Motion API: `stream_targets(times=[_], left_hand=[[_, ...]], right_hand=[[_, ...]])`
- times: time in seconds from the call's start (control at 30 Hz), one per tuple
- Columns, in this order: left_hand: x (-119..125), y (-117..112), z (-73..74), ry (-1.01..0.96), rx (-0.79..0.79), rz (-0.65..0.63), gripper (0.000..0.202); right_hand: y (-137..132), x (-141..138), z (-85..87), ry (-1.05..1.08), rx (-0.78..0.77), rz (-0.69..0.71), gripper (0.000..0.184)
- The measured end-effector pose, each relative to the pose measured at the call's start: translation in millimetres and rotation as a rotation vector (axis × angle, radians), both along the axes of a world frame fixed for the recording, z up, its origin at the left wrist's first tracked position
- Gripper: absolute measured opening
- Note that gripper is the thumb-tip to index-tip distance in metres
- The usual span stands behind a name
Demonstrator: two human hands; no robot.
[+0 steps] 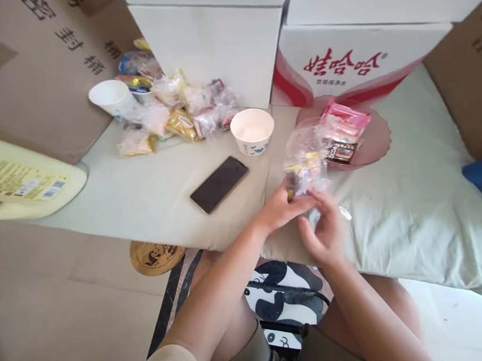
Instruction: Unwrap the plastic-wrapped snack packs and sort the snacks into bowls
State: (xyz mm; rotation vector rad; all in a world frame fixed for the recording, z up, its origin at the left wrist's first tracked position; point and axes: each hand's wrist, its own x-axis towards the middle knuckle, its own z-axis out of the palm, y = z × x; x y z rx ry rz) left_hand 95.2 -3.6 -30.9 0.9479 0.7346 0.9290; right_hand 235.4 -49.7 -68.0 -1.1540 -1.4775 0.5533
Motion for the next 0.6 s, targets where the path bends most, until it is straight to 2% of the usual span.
stream_targets(times=[0.07, 0.1, 0.17, 0.2, 0.27, 0.33, 0.4, 0.43, 0.5, 0.6], left_hand=[[7.9, 2.5, -4.1, -0.010, -0.041, 0.000, 0.066], [9.8, 3.2, -5.7, -0.014, -0.051, 0.000, 0.065], [10.8, 3.2, -7.4, -0.015, -0.073, -0.014, 0.063], [10.5, 2.5, -7.2, -0.003, -0.083, -0.031, 0.061], [9.4, 0.5, -4.8, 0.071, -0.078, -0.130, 0.054], [9.4, -1.2, -0.9, 0.211, -0.015, -0.262, 0.047], [12.2, -1.6, 2.0, 0.384, 0.064, -0.367, 0.041], [14.8, -1.5, 2.4, 0.459, 0.100, -0.387, 0.040], [20.9, -0.9, 0.2, 0.523, 0.160, -0.335, 0.044], [27.3, -0.2, -8.1, 0.397, 0.154, -0.127, 0.068]], right_hand=[[-2.8, 5.9, 4.1, 0.026, 0.032, 0.098, 0.037], [-2.7, 10.8, 8.2, 0.058, 0.073, 0.075, 0.026], [1.7, 24.2, 16.7, 0.196, 0.155, -0.079, 0.008], [5.5, 32.1, 19.4, 0.277, 0.152, -0.151, 0.007], [14.0, 47.7, 19.7, 0.393, 0.015, -0.141, 0.016], [19.8, 60.0, 14.2, 0.437, -0.158, 0.014, 0.030], [21.3, 66.9, 7.5, 0.432, -0.225, 0.139, 0.038], [20.7, 68.4, 5.4, 0.420, -0.215, 0.160, 0.039], [18.7, 68.9, 5.4, 0.365, -0.152, 0.143, 0.033], [17.6, 67.3, 13.2, 0.183, -0.001, 0.082, 0.027]])
